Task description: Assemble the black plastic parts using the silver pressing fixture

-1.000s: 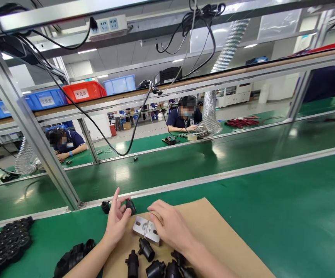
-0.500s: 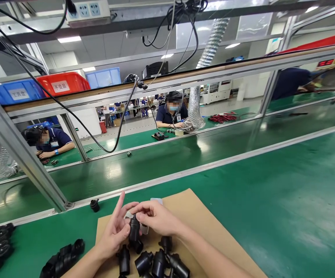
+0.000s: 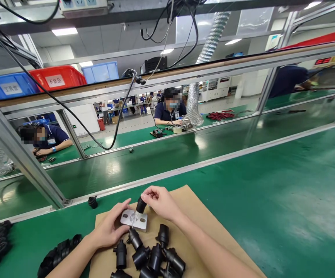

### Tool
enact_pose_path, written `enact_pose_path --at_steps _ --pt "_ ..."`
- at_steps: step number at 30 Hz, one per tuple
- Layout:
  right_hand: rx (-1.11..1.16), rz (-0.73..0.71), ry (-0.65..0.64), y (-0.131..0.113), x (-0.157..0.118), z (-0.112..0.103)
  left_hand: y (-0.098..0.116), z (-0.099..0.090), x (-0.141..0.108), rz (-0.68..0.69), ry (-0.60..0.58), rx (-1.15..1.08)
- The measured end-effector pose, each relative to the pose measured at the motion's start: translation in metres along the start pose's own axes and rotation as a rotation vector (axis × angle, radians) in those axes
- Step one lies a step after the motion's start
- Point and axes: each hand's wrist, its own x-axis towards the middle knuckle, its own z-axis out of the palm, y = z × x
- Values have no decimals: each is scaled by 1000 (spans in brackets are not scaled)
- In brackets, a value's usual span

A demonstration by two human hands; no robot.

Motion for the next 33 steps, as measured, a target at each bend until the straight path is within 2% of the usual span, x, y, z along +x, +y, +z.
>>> enact_pose_path --at_steps 3,7,16,23,29,33 --pt "-55 1 39 -5 -5 9 -1 12 -2 -48 73 -78" --pt "-123 -11 67 -13 -13 19 -2 23 -4 -68 85 -96" --pt "-226 2 14 -14 -22 32 0 24 -4 -89 93 -99" --pt "-287 0 -45 -6 -18 26 -1 23 -2 -94 113 -152" --pt "-358 -148 -138 -8 -15 11 0 22 0 -131 130 -215" --pt "-429 -197 -170 -13 -17 11 2 23 1 -140 137 -217"
